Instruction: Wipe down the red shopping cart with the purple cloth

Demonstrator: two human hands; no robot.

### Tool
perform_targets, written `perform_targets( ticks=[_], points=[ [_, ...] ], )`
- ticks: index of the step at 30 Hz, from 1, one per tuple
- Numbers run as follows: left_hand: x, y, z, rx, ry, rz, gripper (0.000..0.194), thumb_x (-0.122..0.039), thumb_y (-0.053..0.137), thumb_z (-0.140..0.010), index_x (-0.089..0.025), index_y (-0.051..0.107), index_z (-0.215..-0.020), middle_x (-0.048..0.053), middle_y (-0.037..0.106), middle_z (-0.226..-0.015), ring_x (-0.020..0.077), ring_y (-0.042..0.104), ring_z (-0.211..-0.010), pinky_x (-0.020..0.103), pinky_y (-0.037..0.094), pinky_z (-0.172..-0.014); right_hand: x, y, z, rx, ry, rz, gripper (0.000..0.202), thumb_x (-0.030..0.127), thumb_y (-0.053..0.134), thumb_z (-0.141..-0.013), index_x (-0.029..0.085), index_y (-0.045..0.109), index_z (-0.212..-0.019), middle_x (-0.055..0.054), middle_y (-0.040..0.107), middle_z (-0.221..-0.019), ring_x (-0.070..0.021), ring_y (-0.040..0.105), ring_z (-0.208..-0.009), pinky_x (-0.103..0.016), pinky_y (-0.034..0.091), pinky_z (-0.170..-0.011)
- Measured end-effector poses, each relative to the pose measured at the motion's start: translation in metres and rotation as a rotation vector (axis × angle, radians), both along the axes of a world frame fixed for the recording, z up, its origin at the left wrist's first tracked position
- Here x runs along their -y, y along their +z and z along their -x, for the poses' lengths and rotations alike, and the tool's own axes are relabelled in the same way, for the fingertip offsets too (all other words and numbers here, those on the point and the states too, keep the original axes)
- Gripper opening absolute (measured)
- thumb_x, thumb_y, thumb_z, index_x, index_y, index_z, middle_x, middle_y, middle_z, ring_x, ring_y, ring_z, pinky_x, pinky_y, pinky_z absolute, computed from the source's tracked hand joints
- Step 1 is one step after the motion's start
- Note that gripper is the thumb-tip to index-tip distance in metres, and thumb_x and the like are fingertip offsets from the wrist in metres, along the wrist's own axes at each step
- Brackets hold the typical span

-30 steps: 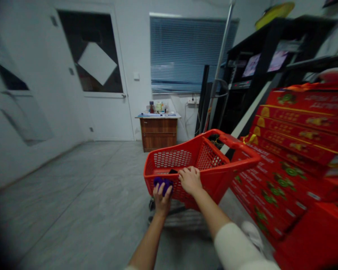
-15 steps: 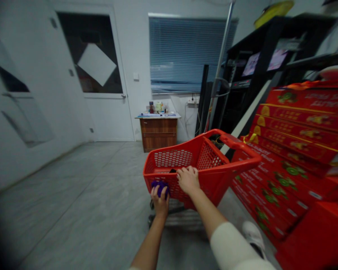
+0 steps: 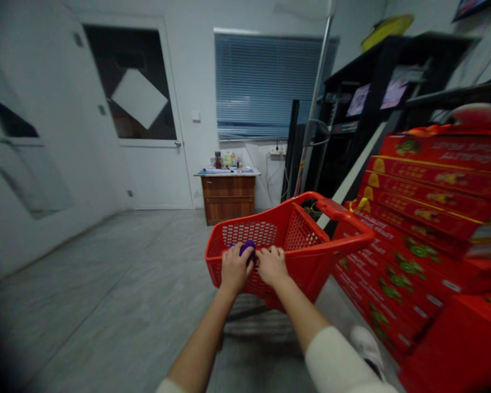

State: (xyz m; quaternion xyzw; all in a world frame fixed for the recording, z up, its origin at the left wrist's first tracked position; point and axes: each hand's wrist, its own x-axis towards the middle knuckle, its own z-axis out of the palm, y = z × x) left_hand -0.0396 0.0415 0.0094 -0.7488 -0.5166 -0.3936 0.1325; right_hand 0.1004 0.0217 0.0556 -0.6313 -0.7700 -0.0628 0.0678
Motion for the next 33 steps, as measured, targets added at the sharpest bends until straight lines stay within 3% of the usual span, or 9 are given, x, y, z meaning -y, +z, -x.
perform_targets(
  ticks=[5, 8, 11, 14, 17, 23, 26, 30, 33],
  points=[
    [-0.016, 0.013, 0.043, -0.104, 0.026, 0.228, 0.028, -0.032, 0.059, -0.083, -0.028, 0.066, -0.110, 0.007, 0.058, -0.110, 0.0215, 0.054, -0.093, 0.036, 0.044, -0.084, 0.006, 0.018, -0.034, 0.070, 0.043, -0.111, 0.037, 0.033, 0.036, -0.096, 0.027, 0.064, -0.120, -0.008, 0.062, -0.124, -0.0247, 0.046, -0.115, -0.040, 0.024, -0.098],
    [-0.031, 0.010, 0.072, -0.046, 0.021, 0.219, 0.027, -0.030, 0.059, -0.083, -0.027, 0.067, -0.109, 0.006, 0.058, -0.107, 0.0230, 0.052, -0.102, 0.039, 0.042, -0.093, 0.007, 0.023, -0.062, 0.102, -0.088, -0.194, 0.038, 0.036, 0.035, -0.097, 0.025, 0.068, -0.112, -0.009, 0.066, -0.115, -0.0257, 0.048, -0.112, -0.040, 0.023, -0.099],
    [-0.041, 0.001, 0.081, 0.044, 0.020, 0.147, 0.027, -0.030, 0.060, -0.083, -0.027, 0.067, -0.110, 0.006, 0.058, -0.110, 0.0243, 0.050, -0.109, 0.045, 0.039, -0.101, 0.004, 0.022, -0.077, 0.098, -0.077, -0.150, 0.035, 0.035, 0.036, -0.097, 0.029, 0.067, -0.113, -0.006, 0.068, -0.112, -0.0248, 0.050, -0.107, -0.041, 0.023, -0.097],
    [-0.041, -0.018, 0.066, 0.139, 0.045, 0.016, 0.028, -0.026, 0.058, -0.085, -0.023, 0.067, -0.111, 0.009, 0.055, -0.117, 0.0243, 0.051, -0.111, 0.045, 0.041, -0.101, 0.001, 0.020, -0.075, 0.072, -0.058, -0.137, 0.032, 0.033, 0.038, -0.096, 0.031, 0.066, -0.112, -0.004, 0.069, -0.110, -0.0244, 0.049, -0.107, -0.042, 0.022, -0.097],
    [-0.034, -0.046, 0.031, 0.213, 0.067, -0.208, 0.028, -0.024, 0.057, -0.086, -0.022, 0.066, -0.113, 0.012, 0.051, -0.126, 0.0288, 0.042, -0.127, 0.048, 0.039, -0.105, 0.001, 0.018, -0.068, 0.061, -0.046, -0.148, 0.031, 0.030, 0.040, -0.095, 0.030, 0.066, -0.111, -0.004, 0.069, -0.110, -0.0241, 0.049, -0.107, -0.042, 0.021, -0.097],
    [-0.020, -0.106, -0.032, 0.153, -0.109, -0.439, 0.033, -0.020, 0.063, -0.084, -0.028, 0.066, -0.115, 0.009, 0.054, -0.123, 0.0270, 0.044, -0.128, 0.048, 0.041, -0.106, 0.010, 0.018, -0.054, 0.036, -0.029, -0.187, 0.031, 0.026, 0.040, -0.094, 0.030, 0.064, -0.114, -0.004, 0.068, -0.111, -0.0233, 0.047, -0.109, -0.041, 0.021, -0.098],
    [-0.025, -0.114, -0.024, 0.224, -0.079, -0.431, 0.032, -0.018, 0.065, -0.082, -0.028, 0.067, -0.113, 0.009, 0.051, -0.126, 0.0285, 0.040, -0.133, 0.048, 0.041, -0.107, 0.013, 0.019, -0.049, 0.028, -0.021, -0.187, 0.034, 0.026, 0.040, -0.093, 0.031, 0.062, -0.119, -0.004, 0.067, -0.114, -0.0230, 0.047, -0.111, -0.040, 0.020, -0.099],
    [-0.035, -0.105, 0.006, 0.456, 0.062, -0.326, 0.027, -0.020, 0.061, -0.085, -0.023, 0.066, -0.111, 0.011, 0.030, -0.149, 0.0327, 0.027, -0.142, 0.054, 0.038, -0.110, 0.015, 0.019, -0.043, 0.035, -0.020, -0.174, 0.037, 0.025, 0.039, -0.093, 0.031, 0.060, -0.124, -0.005, 0.066, -0.117, -0.0230, 0.047, -0.111, -0.039, 0.019, -0.100],
    [-0.034, -0.106, 0.001, 0.572, 0.101, -0.285, 0.030, -0.020, 0.055, -0.089, -0.022, 0.060, -0.118, 0.012, 0.027, -0.152, 0.0294, 0.030, -0.141, 0.053, 0.037, -0.111, 0.014, 0.018, -0.038, 0.040, -0.019, -0.179, 0.038, 0.026, 0.039, -0.094, 0.030, 0.060, -0.125, -0.006, 0.066, -0.117, -0.0239, 0.047, -0.111, -0.040, 0.019, -0.100]
  ],
)
